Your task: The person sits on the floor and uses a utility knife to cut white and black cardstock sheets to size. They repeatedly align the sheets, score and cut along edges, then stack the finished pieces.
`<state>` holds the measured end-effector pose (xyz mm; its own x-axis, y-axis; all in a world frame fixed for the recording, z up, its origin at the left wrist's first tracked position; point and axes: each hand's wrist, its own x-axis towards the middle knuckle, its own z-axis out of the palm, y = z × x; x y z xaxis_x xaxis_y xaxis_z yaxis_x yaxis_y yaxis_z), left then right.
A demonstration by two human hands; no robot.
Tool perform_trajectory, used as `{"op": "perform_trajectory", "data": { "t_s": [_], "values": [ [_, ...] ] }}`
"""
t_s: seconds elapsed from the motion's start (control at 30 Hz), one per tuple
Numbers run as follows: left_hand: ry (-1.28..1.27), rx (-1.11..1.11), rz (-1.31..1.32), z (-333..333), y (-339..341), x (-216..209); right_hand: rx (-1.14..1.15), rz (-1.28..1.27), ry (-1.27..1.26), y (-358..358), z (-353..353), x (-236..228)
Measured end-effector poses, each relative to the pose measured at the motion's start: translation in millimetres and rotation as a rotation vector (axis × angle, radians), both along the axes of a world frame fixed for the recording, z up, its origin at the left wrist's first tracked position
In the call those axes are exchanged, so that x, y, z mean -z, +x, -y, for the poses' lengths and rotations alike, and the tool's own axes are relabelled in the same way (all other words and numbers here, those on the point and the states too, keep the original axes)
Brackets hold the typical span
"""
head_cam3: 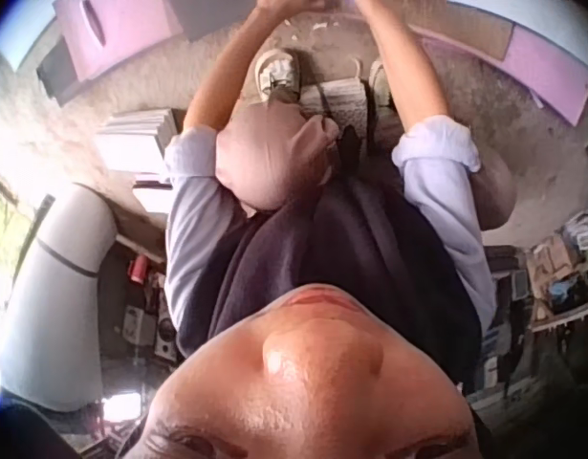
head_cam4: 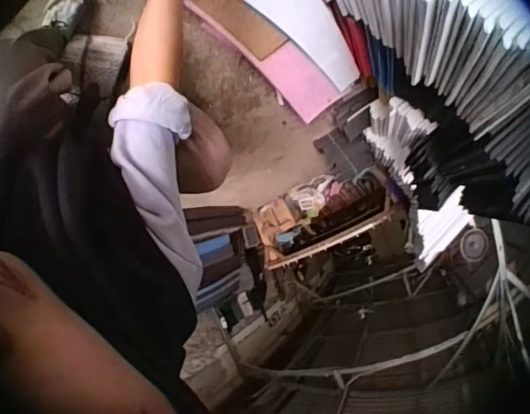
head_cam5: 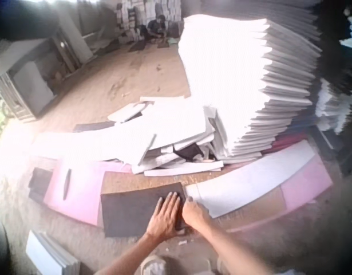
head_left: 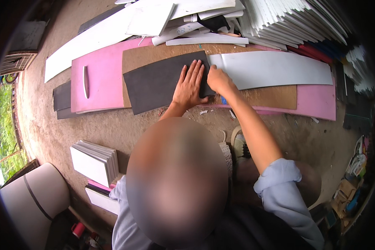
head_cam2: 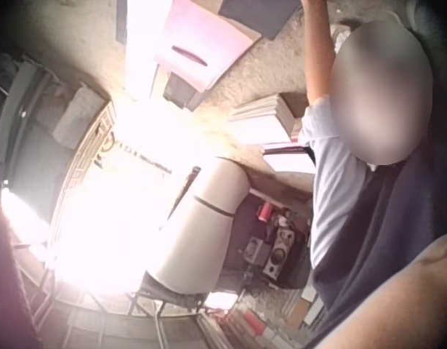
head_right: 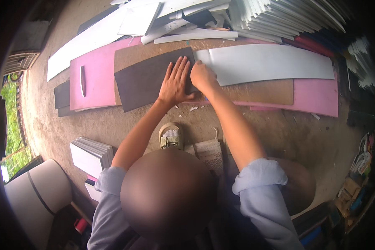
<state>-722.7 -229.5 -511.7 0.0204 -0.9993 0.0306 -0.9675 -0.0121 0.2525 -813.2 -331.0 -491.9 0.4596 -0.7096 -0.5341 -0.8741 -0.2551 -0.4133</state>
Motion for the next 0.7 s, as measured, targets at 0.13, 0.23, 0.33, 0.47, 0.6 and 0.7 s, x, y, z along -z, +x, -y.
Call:
{"op": "perform_trajectory", "data": {
  "t_s": [0.13, 0.23, 0.33, 0.47, 0.6, 0.7],
  "values": [
    [-0.068, -0.015, 0.001, -4.0, 1.9, 5.8, -0.09, -0.039, -0.005, -25.8, -30.7, -5.0],
    [-0.068, -0.014, 0.007, -4.6, -3.8, 5.6, -0.051, -0.108, -0.033, -47.1, -56.8, -7.9],
    [-0.049, -0.017, 0.051, -4.2, -4.5, 5.2, -0.075, -0.122, -0.054, -63.8, -75.0, -1.8],
    [-0.061, -0.011, 0.078, -1.7, -3.6, 6.6, -0.085, -0.076, -0.11, -72.5, -80.1, 3.6],
    [-0.04, -0.043, 0.072, 3.6, -7.4, 3.6, -0.077, -0.007, 0.173, -89.6, -55.8, -12.2],
    [-0.079, -0.153, 0.083, 4.7, -21.0, 3.1, 0.018, 0.074, 0.133, -78.2, -24.7, -27.6]
  ]
}}
